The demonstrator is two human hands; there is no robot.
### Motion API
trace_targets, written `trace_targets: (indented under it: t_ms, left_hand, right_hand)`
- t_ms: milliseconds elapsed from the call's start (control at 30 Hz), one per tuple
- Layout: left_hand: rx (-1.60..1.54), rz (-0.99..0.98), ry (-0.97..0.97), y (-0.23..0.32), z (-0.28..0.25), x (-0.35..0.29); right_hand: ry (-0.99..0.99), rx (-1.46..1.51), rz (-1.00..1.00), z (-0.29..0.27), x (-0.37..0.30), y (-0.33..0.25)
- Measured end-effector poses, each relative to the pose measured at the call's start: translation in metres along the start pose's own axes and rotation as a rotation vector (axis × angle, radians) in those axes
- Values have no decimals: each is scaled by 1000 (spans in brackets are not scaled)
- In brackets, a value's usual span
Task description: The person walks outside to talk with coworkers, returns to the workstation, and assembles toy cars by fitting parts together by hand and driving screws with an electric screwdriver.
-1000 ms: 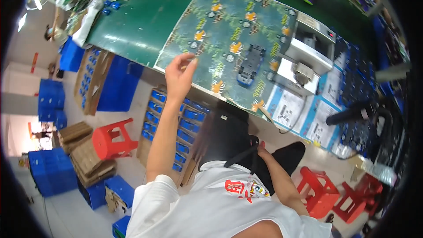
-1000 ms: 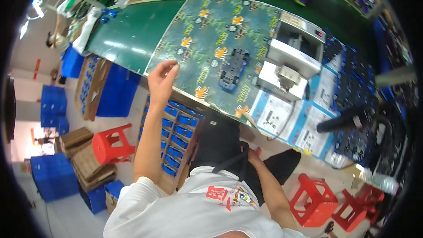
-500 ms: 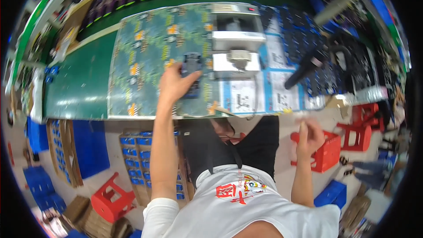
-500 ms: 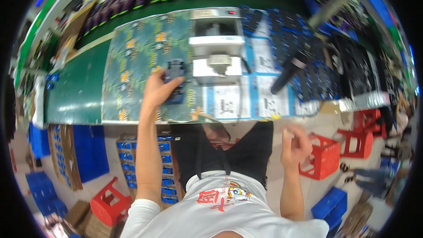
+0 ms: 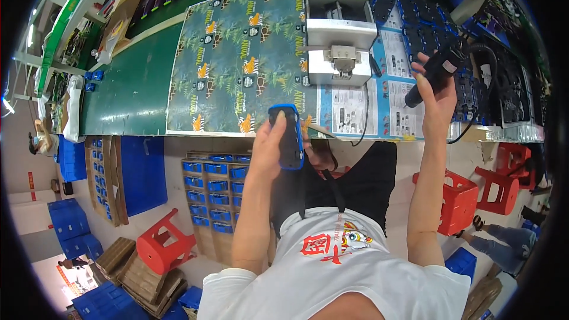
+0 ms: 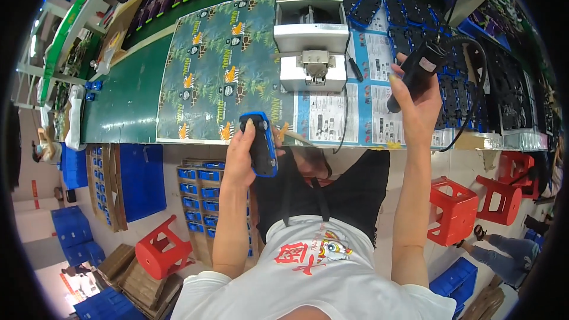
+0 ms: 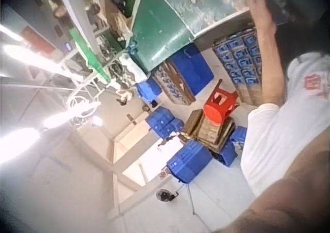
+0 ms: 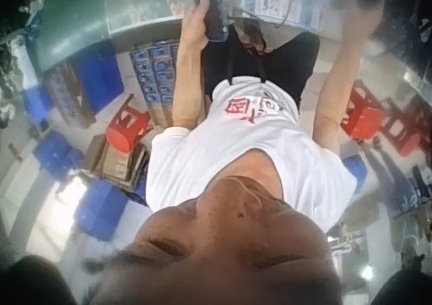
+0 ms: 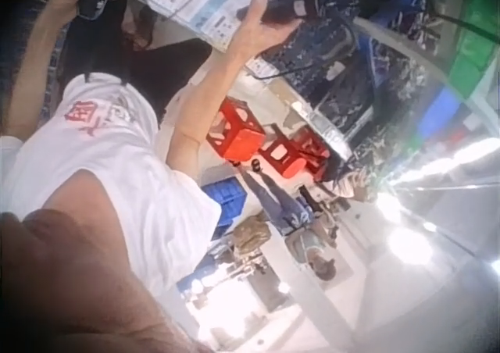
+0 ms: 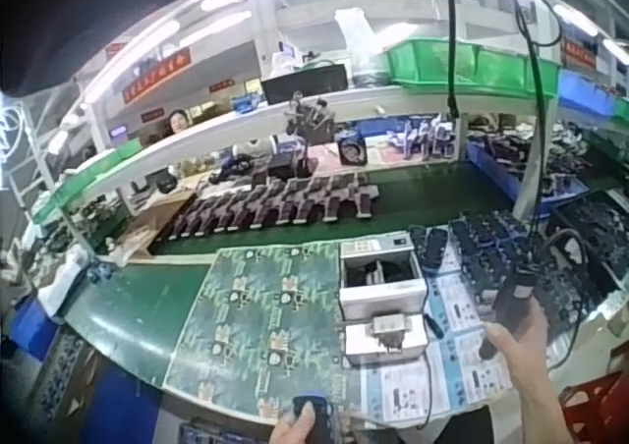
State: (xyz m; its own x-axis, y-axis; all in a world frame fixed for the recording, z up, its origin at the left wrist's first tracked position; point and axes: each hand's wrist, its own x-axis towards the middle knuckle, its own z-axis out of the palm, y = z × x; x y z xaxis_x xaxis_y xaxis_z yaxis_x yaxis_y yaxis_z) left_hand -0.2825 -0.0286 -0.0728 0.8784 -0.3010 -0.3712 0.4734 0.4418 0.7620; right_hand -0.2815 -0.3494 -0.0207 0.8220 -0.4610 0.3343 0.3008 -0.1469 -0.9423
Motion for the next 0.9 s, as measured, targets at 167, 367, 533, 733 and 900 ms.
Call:
trace_targets:
  t_ms: [167, 367, 533, 733, 900]
  left_hand:
    - [82, 66, 22, -11, 9, -12]
    - [152, 142, -90, -15, 7, -17]
    - [116, 76, -106, -18, 10, -21]
    - [67, -36, -84, -30, 17, -14]
    - [28, -96, -37, -27, 23, -12]
  right_hand:
    - [-5, 29, 80, 9, 13, -5]
    - [-106, 39, 107, -3, 24, 8]
    - [-155, 24, 129, -8, 22, 19]
    - [-200, 117, 59, -8, 23, 3]
    - [-296, 357, 27, -4, 18, -26]
